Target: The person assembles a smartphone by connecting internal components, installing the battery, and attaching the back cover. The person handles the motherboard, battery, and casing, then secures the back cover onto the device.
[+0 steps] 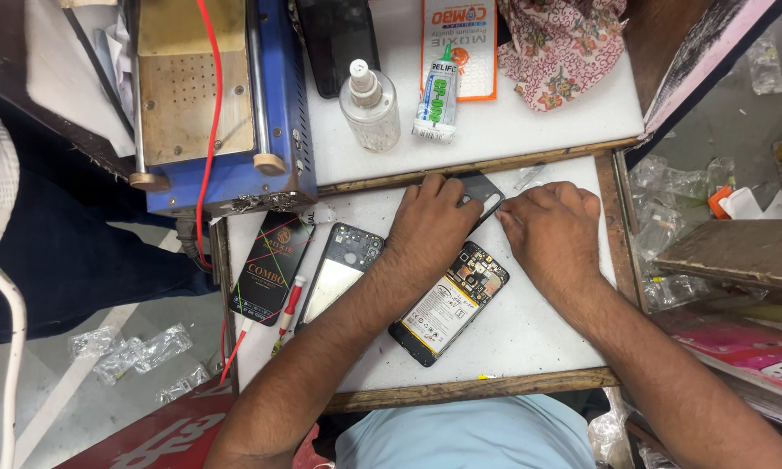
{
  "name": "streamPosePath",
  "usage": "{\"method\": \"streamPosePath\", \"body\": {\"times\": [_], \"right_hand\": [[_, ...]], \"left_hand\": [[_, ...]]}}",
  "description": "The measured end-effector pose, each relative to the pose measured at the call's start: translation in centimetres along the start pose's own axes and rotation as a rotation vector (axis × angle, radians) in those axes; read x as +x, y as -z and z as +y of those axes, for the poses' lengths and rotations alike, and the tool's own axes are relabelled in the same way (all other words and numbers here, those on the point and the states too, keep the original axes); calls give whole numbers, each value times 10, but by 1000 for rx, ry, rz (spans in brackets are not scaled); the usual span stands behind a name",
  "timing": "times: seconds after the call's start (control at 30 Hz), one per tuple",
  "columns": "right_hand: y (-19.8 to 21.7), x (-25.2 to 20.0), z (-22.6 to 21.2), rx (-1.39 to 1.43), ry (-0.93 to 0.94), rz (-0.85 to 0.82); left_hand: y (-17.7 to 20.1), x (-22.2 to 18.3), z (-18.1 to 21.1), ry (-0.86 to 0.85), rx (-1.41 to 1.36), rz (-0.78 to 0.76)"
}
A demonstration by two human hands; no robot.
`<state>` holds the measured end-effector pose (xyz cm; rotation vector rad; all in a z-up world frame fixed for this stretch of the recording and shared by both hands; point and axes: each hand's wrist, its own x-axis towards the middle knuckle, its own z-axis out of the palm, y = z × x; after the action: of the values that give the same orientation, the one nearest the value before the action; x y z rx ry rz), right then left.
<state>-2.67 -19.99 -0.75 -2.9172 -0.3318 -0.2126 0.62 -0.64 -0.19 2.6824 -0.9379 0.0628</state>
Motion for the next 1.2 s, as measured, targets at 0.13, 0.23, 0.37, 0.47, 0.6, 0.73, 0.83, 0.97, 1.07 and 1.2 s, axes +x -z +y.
{"method": "streamPosePath", "body": {"times": [0.13,0.23,0.37,0.47,0.6,0.73,0.83,0.97,1.07,1.2], "right_hand": [[0,4,-3,-117,68,-10],[2,3,-4,-122,76,-29],[5,3,0,27,23,-30],[4,2,0,76,-8,-16],[-1,4,-6,50,-62,-11],[2,10,-12,-74,-79,-85],[6,10,-17,-101,-89,-102],[8,6,-30,20,-7,18],[9,7,-37,82,36,38],[28,-6,-34,345,4,15]], "left_hand": [[3,2,1,13,-32,23],[11,-7,0,31,-141,91],[31,-33,-7,129,-396,149],[36,-57,-11,190,-479,234],[32,-75,-14,246,-542,276],[24,-80,-15,267,-615,320],[22,-83,-17,293,-662,322],[18,-84,-17,302,-723,351],[14,-81,-18,388,-812,272],[6,-80,-16,470,-935,183]]}}
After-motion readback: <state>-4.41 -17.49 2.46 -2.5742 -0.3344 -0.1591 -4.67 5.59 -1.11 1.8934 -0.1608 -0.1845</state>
